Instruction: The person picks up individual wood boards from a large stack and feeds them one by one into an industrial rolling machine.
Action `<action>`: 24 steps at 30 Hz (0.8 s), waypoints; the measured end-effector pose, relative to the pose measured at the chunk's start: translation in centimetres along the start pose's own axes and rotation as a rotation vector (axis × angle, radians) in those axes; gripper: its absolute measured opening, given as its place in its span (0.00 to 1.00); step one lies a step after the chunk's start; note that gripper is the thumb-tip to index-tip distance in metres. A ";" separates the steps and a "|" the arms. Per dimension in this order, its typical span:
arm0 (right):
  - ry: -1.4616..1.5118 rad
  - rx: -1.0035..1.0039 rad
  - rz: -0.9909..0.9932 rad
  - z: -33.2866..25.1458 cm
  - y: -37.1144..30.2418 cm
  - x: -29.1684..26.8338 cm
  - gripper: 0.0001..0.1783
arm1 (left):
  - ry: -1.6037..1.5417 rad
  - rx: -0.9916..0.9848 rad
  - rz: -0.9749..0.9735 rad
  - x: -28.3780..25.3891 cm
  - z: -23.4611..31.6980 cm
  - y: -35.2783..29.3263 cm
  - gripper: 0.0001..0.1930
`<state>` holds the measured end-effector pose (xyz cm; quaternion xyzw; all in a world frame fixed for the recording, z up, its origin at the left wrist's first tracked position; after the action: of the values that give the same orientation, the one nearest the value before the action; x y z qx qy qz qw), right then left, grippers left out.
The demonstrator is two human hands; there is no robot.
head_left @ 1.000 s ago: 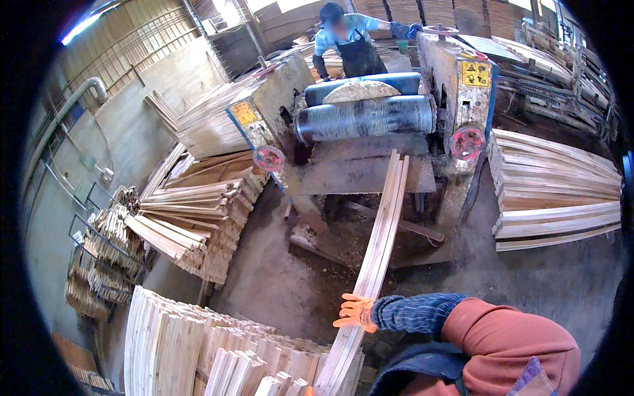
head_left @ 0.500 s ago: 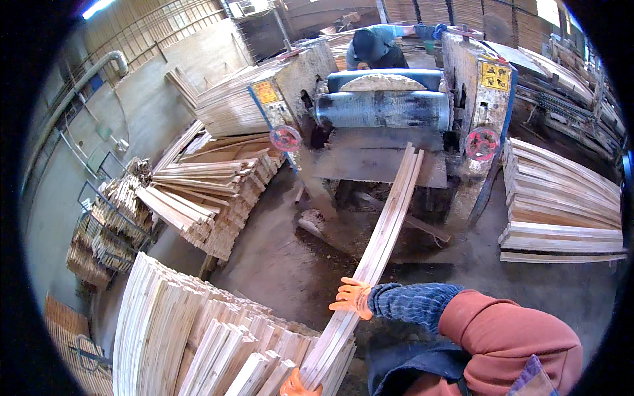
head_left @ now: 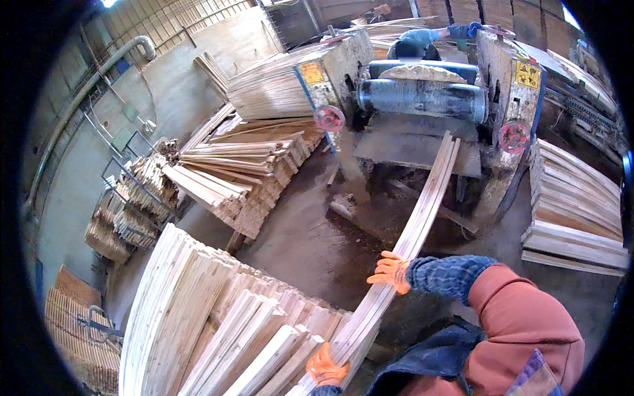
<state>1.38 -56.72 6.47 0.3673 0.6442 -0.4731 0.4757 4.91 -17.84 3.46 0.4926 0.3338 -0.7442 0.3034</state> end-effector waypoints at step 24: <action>-0.147 -0.229 -0.053 -22.9 10.9 4.1 0.62 | 0.119 -0.123 -0.081 -3.7 -24.6 -19.8 0.45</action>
<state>4.17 -31.57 1.99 0.2577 0.6669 -0.4344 0.5478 3.75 13.94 3.67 0.5024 0.4160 -0.7034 0.2826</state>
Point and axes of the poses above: each hand's wrist, its own y-axis towards the middle knuckle, its own x-axis out of the palm, z = x × y, the point moved 5 cm from there along y, towards the middle knuckle, and after that the axes turned 9 degrees about -z, right-handed, at the moved point
